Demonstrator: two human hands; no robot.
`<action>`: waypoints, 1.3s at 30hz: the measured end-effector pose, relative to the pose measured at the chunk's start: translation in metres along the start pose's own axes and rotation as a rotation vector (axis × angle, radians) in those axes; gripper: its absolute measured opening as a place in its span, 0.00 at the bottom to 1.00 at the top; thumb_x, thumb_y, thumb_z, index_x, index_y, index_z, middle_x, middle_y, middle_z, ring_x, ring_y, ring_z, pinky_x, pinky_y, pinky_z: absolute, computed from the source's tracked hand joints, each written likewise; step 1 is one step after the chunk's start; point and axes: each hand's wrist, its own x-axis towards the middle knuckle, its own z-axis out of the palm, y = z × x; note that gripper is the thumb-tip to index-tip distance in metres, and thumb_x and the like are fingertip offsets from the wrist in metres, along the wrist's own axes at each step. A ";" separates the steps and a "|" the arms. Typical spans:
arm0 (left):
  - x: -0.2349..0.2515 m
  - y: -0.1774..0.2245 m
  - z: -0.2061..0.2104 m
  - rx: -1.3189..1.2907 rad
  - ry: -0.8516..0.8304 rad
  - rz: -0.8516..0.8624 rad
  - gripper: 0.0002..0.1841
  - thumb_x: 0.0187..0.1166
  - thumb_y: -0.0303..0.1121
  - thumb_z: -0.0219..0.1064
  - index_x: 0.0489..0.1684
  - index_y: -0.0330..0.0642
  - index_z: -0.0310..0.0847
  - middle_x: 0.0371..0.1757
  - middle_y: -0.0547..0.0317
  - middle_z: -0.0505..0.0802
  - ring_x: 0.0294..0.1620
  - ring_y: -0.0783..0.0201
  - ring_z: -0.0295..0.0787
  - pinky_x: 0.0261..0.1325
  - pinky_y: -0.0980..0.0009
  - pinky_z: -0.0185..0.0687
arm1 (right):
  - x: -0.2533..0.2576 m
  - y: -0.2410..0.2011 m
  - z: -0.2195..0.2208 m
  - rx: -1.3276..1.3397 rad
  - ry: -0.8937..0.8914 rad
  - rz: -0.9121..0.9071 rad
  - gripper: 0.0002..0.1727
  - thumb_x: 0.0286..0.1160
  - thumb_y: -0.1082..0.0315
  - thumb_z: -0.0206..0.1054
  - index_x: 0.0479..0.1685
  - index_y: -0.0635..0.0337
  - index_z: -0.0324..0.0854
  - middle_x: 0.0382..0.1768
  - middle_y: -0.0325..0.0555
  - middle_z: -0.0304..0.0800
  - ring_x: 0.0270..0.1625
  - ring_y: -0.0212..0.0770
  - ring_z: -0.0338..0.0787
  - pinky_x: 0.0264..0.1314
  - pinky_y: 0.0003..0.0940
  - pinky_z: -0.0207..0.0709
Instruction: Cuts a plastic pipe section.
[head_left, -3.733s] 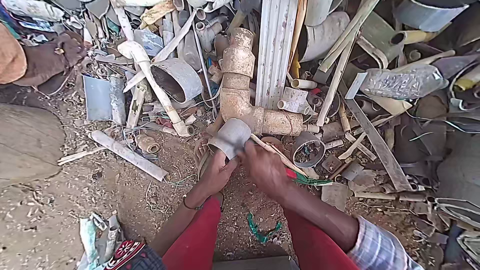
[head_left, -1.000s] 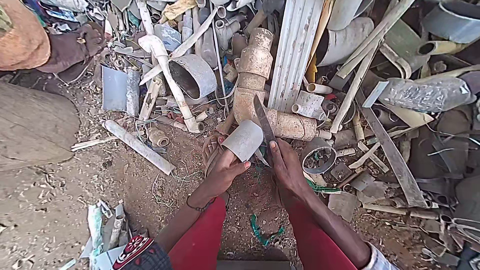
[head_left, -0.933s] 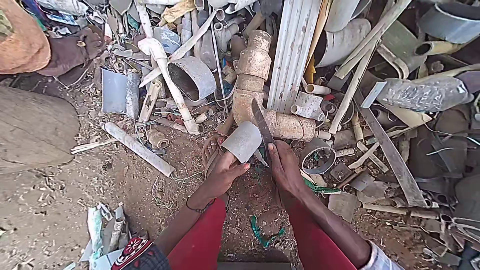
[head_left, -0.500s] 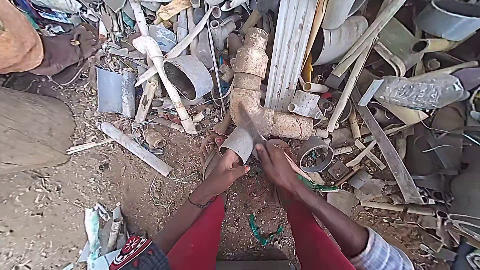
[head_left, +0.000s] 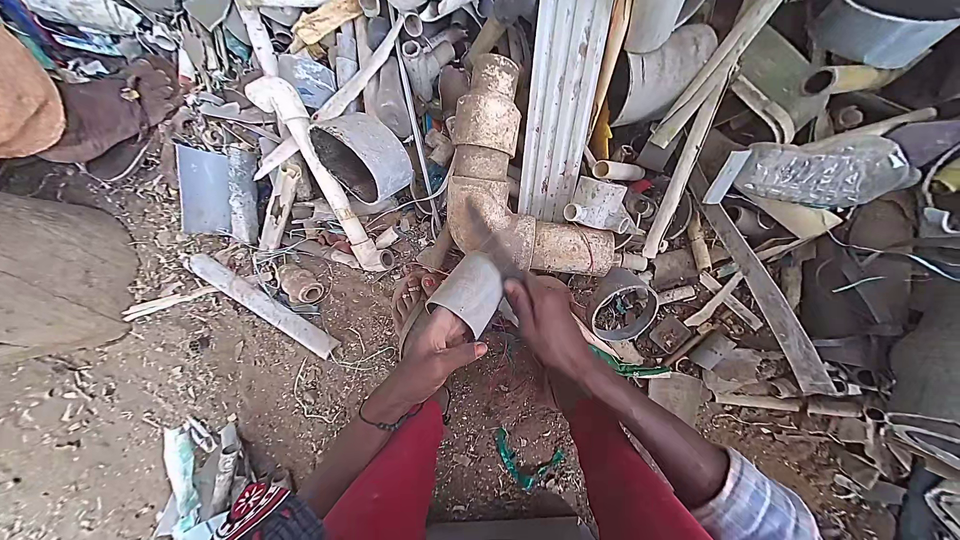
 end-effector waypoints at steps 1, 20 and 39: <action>0.000 0.001 0.001 0.010 -0.026 0.003 0.40 0.64 0.16 0.67 0.80 0.27 0.50 0.73 0.58 0.83 0.74 0.69 0.80 0.79 0.69 0.76 | 0.002 0.002 0.000 -0.023 0.050 0.005 0.26 0.93 0.54 0.47 0.47 0.69 0.82 0.26 0.53 0.84 0.33 0.52 0.88 0.40 0.51 0.80; -0.003 0.004 -0.001 0.060 -0.030 -0.009 0.36 0.67 0.13 0.63 0.78 0.28 0.51 0.69 0.59 0.85 0.70 0.71 0.83 0.77 0.70 0.79 | -0.026 -0.011 0.007 -0.111 0.004 -0.205 0.24 0.91 0.52 0.50 0.47 0.66 0.82 0.20 0.50 0.83 0.25 0.52 0.90 0.28 0.52 0.82; 0.000 0.004 -0.012 0.773 0.018 0.198 0.20 0.76 0.42 0.74 0.56 0.34 0.88 0.55 0.57 0.94 0.64 0.78 0.87 0.72 0.75 0.80 | -0.009 0.001 0.001 1.034 0.143 0.103 0.05 0.80 0.73 0.62 0.35 0.62 0.77 0.15 0.36 0.79 0.12 0.29 0.76 0.17 0.25 0.77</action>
